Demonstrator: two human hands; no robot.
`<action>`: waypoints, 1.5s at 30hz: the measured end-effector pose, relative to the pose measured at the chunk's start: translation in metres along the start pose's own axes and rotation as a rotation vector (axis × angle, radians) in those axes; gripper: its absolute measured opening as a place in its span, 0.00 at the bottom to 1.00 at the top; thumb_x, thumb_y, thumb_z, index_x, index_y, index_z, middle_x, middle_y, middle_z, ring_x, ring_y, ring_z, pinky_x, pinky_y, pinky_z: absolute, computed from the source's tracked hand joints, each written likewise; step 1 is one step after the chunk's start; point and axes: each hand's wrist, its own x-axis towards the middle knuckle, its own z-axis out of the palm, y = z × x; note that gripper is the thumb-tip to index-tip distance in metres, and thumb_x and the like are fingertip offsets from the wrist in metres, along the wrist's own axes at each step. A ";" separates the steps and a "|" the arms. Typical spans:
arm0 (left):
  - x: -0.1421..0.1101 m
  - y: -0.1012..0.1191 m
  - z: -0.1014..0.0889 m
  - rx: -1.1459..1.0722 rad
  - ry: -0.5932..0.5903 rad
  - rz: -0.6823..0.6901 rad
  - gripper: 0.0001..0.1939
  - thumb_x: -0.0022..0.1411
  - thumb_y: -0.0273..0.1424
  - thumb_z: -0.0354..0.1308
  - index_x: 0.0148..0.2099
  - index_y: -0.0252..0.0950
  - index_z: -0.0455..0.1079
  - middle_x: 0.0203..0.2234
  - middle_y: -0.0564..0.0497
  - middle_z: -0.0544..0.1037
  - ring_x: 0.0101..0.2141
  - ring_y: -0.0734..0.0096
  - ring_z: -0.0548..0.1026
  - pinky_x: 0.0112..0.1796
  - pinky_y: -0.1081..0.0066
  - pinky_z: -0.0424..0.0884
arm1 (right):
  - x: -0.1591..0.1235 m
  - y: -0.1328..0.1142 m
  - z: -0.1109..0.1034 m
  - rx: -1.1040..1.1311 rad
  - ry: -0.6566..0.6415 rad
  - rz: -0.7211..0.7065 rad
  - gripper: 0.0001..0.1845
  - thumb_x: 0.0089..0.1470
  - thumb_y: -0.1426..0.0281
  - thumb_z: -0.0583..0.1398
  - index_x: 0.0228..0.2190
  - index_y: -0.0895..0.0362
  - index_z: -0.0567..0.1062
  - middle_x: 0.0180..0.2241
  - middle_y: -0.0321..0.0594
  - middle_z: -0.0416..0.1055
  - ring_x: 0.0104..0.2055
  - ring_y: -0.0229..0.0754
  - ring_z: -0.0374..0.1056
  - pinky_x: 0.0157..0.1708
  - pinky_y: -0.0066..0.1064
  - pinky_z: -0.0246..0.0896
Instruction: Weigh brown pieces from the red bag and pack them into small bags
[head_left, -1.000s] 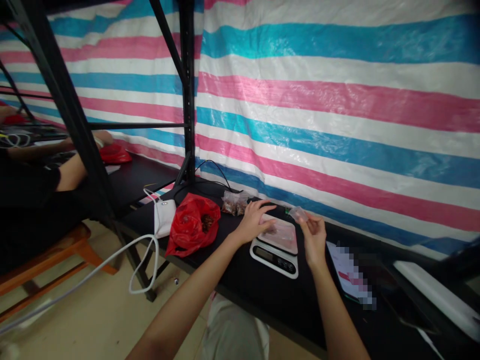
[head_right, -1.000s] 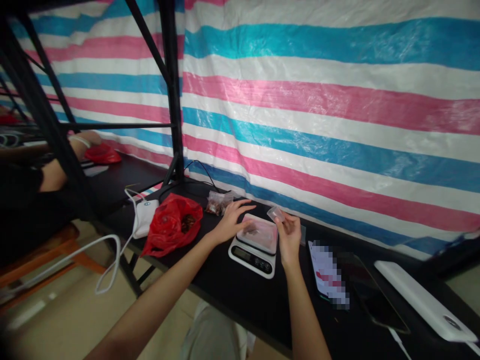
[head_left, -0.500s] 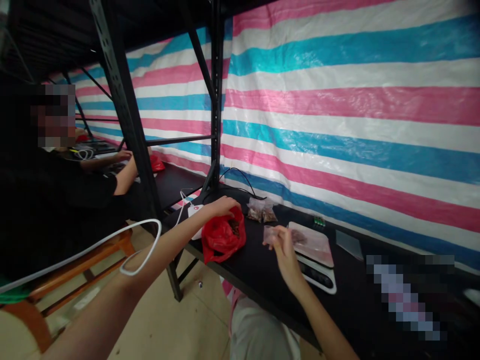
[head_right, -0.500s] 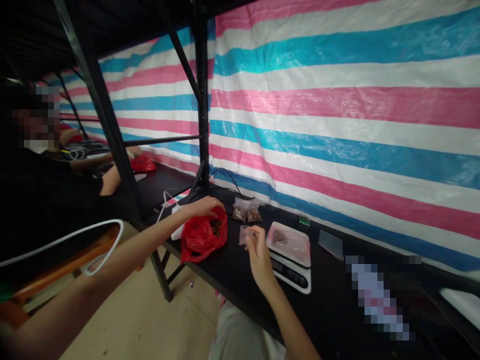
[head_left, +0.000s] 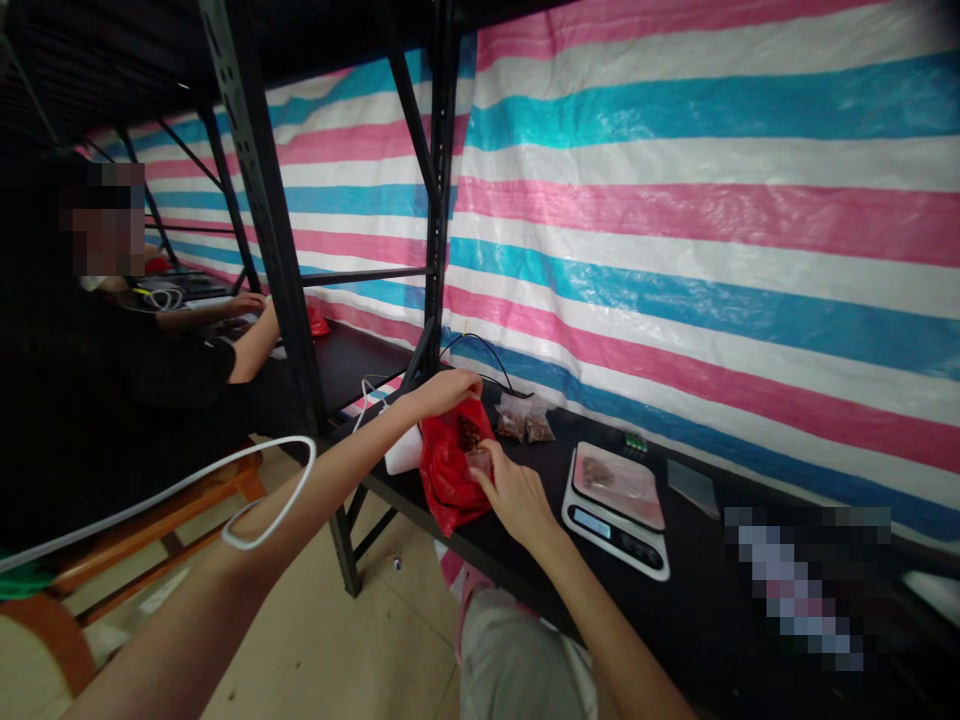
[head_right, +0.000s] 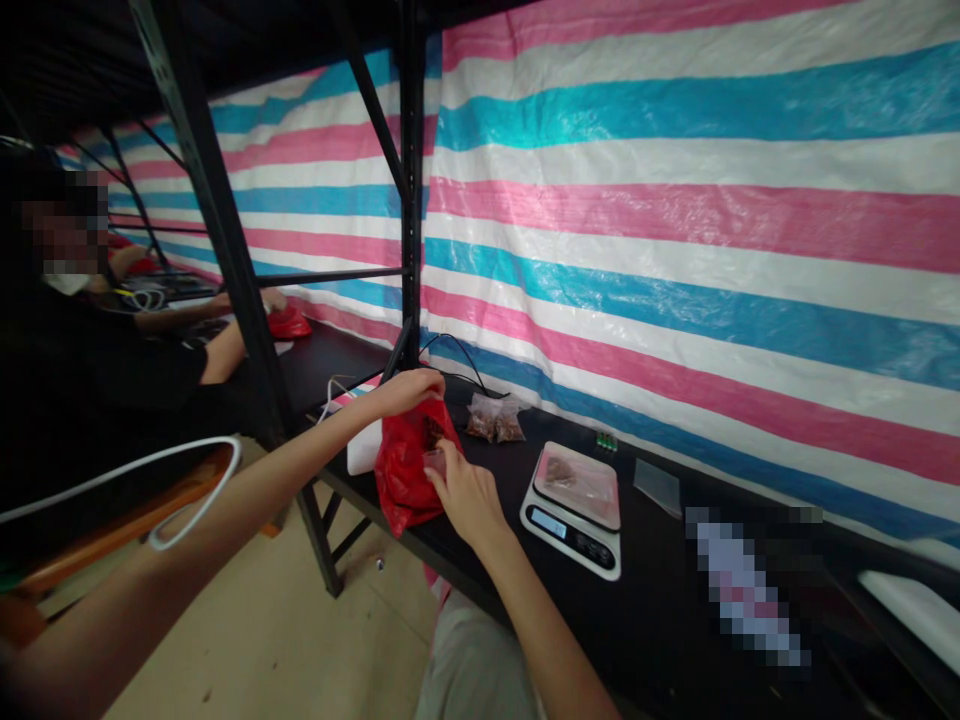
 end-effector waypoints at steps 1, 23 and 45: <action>0.000 -0.001 -0.001 -0.022 0.020 -0.005 0.08 0.58 0.26 0.47 0.36 0.34 0.68 0.31 0.49 0.73 0.35 0.67 0.70 0.37 0.72 0.62 | 0.001 0.002 -0.002 -0.031 -0.009 0.006 0.21 0.59 0.60 0.47 0.51 0.55 0.58 0.43 0.45 0.72 0.39 0.47 0.71 0.34 0.32 0.59; -0.006 -0.013 0.034 -0.092 -0.229 -0.036 0.17 0.62 0.33 0.44 0.34 0.32 0.73 0.33 0.44 0.74 0.35 0.66 0.71 0.40 0.71 0.63 | 0.028 -0.002 -0.001 -0.375 -0.129 0.156 0.11 0.55 0.78 0.51 0.39 0.61 0.69 0.36 0.51 0.72 0.37 0.48 0.71 0.30 0.34 0.61; 0.013 0.017 0.079 -0.124 -0.004 -0.500 0.16 0.66 0.29 0.36 0.40 0.29 0.65 0.34 0.37 0.75 0.38 0.61 0.75 0.36 0.69 0.66 | 0.039 0.039 0.032 0.024 0.033 0.163 0.14 0.47 0.78 0.60 0.39 0.59 0.69 0.38 0.45 0.71 0.41 0.45 0.69 0.37 0.31 0.61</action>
